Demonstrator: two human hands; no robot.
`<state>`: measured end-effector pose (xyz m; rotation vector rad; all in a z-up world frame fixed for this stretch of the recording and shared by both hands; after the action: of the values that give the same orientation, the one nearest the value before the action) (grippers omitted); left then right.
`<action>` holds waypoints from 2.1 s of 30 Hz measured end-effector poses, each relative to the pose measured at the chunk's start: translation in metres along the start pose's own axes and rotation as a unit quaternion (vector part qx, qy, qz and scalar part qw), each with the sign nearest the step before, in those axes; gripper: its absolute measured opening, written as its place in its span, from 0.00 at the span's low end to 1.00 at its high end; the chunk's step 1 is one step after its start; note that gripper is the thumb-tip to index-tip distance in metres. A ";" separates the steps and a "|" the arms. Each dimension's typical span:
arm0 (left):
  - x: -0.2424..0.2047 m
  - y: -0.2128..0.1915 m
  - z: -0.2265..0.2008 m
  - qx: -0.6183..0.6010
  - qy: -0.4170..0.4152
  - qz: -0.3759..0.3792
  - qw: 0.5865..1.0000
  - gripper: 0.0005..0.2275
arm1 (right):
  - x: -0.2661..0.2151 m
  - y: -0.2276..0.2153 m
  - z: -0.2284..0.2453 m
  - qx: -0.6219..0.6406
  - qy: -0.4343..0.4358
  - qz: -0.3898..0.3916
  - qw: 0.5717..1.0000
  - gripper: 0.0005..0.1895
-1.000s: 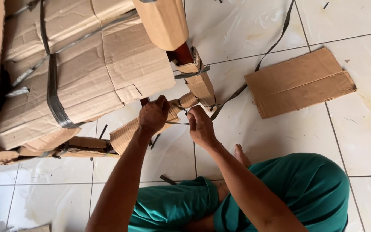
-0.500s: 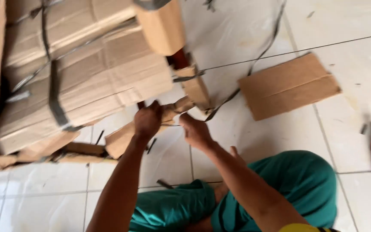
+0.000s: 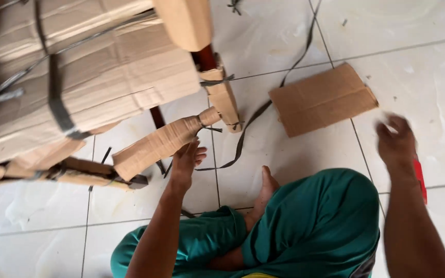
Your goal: Wrapping a chair leg with cardboard and securing it with plastic straps for protection.
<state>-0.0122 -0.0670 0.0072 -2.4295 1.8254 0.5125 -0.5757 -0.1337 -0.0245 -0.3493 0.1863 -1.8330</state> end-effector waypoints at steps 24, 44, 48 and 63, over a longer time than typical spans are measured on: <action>0.014 0.037 0.040 -0.114 -0.047 -0.146 0.982 0.16 | -0.048 0.011 0.067 -0.088 0.101 0.098 0.986 0.19; 0.006 0.040 0.054 -0.132 -0.041 -0.213 0.967 0.08 | -0.107 0.349 0.169 -0.100 -0.211 0.410 0.882 0.13; 0.007 0.034 0.059 -0.135 -0.053 -0.236 0.961 0.08 | -0.118 0.348 0.166 -0.092 -0.201 0.412 0.884 0.12; -0.046 0.033 0.058 -0.146 -0.052 -0.186 0.970 0.10 | -0.108 0.319 0.150 -0.180 -0.120 0.459 0.862 0.15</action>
<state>-0.0672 -0.0205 -0.0291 -2.7765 1.2841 0.9044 -0.2087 -0.1142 0.0047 -0.6179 0.4396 -0.7882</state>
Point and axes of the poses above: each hand's wrist, its own x-axis towards the middle knuckle, its own y-axis out of the palm, z = x × y, the point moved 7 cm from there along x, towards the middle knuckle, and after that the axes turned 3 degrees about y, right-handed, at the moved point
